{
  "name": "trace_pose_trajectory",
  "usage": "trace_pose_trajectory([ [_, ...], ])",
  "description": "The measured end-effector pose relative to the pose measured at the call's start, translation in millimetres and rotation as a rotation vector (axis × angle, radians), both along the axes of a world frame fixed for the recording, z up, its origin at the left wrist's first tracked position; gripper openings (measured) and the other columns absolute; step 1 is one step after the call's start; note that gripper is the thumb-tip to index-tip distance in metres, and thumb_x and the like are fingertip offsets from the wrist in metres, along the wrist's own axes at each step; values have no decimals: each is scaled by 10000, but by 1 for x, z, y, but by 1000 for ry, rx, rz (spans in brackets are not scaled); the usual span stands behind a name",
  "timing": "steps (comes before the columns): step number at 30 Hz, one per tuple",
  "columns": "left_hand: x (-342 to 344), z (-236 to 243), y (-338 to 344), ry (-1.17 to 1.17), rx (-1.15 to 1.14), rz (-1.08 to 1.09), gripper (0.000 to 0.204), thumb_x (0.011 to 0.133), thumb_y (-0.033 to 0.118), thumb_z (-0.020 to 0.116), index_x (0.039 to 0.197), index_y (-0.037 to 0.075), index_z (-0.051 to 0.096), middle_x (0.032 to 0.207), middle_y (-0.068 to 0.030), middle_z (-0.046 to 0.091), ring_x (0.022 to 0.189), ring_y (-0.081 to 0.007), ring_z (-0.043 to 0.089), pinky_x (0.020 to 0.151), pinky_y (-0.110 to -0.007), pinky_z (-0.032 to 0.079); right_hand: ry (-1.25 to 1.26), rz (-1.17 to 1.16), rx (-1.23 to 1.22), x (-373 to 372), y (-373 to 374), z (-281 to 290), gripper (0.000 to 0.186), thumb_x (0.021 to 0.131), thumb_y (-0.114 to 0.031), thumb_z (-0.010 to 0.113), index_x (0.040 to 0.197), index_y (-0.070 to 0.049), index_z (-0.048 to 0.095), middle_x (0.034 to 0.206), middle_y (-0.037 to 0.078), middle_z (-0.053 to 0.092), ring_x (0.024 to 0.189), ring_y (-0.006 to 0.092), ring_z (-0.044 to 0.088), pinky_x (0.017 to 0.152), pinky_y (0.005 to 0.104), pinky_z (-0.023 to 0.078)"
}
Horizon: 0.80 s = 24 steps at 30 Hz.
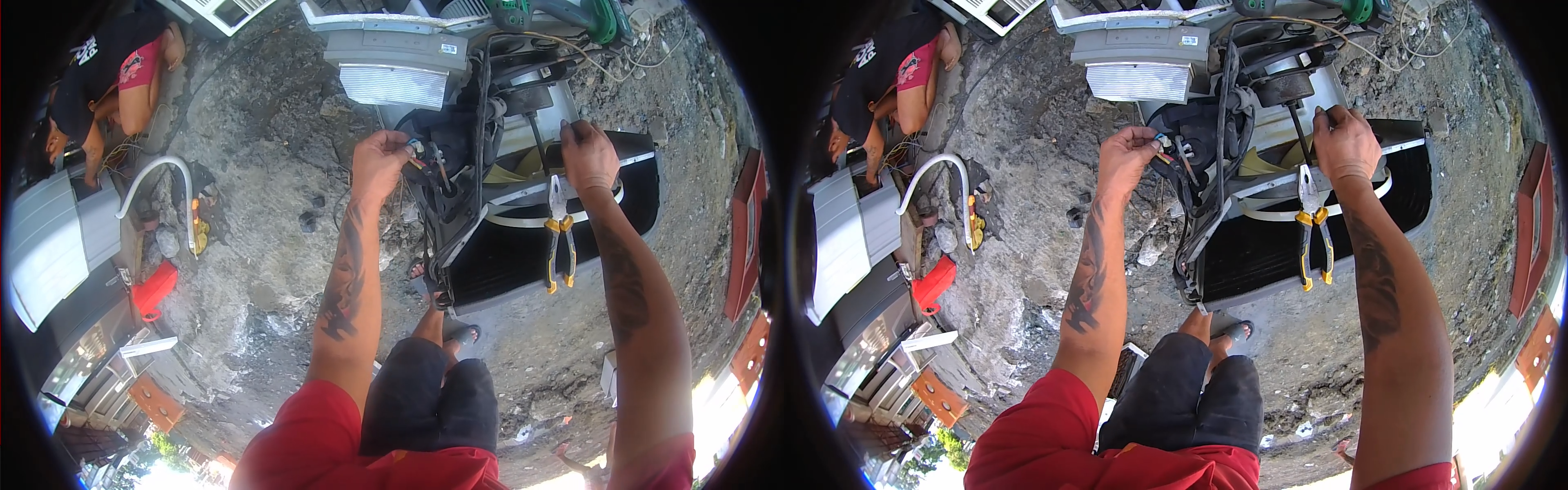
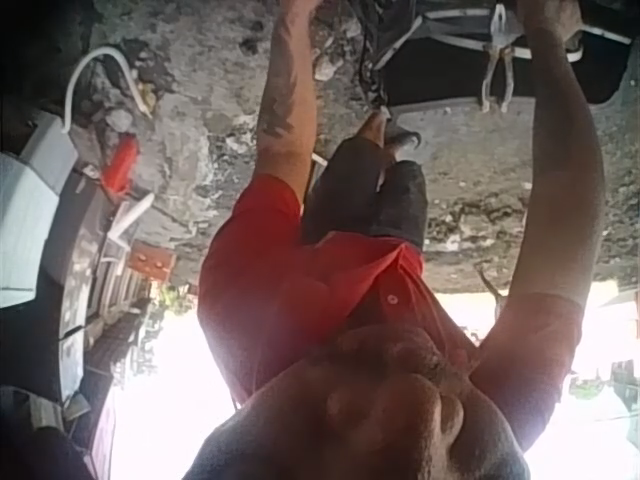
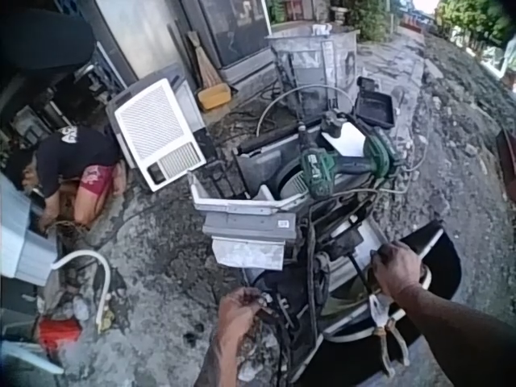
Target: Dismantling and repairing components of a window-unit air conditioner.
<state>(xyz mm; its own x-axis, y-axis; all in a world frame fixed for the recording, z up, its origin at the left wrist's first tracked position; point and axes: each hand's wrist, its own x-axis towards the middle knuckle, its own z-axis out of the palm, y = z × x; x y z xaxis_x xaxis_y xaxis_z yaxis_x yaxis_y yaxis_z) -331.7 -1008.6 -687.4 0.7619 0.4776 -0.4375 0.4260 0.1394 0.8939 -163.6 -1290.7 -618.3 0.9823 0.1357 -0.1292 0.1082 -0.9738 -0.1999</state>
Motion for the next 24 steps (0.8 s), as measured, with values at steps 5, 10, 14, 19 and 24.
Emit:
trace_pose_trajectory([
  [5, 6, 13, -1, 89, 7, -66, 183, 840, 19, 662, 1016, -22, 691, 819, -21, 678, 739, -75, 611, 667, -227, 469, -12, 0, -5, 0, -3, -2, 347, 926, -421, 541, 982, -137, 732, 1051, 85, 678, 1002, 336, 644, 858, 430, 502],
  [10, 6, 16, 5, 119, -26, -106, 199, 845, 57, 612, 1008, -9, 704, 816, -14, 678, 719, -65, 589, 662, -225, 447, -32, 3, 13, -1, -1, -2, 343, 926, -419, 541, 975, -139, 734, 1043, 83, 678, 1001, 334, 644, 857, 430, 502],
  [14, 6, 20, -1, 118, -10, -119, 195, 860, 71, 667, 1029, -11, 720, 825, -32, 693, 713, -72, 592, 642, -230, 449, -26, 1, 6, -1, -2, -2, 346, 927, -417, 538, 977, -136, 734, 1039, 84, 679, 998, 334, 645, 858, 429, 503],
  [19, 3, 7, 5, 101, 101, -127, 208, 855, 58, 721, 1042, -31, 722, 850, -63, 713, 722, -100, 628, 638, -246, 474, -15, -3, -11, 0, 0, -2, 355, 929, -422, 533, 986, -135, 734, 1042, 86, 680, 1001, 334, 645, 862, 429, 502],
  [24, 13, 8, 15, 156, 137, -332, 189, 835, -14, 691, 1015, -69, 707, 851, -93, 719, 745, -139, 671, 676, -265, 503, -7, 5, -6, 1, -3, -4, 366, 927, -430, 529, 1009, -140, 737, 1050, 89, 680, 1009, 336, 643, 873, 426, 500],
])
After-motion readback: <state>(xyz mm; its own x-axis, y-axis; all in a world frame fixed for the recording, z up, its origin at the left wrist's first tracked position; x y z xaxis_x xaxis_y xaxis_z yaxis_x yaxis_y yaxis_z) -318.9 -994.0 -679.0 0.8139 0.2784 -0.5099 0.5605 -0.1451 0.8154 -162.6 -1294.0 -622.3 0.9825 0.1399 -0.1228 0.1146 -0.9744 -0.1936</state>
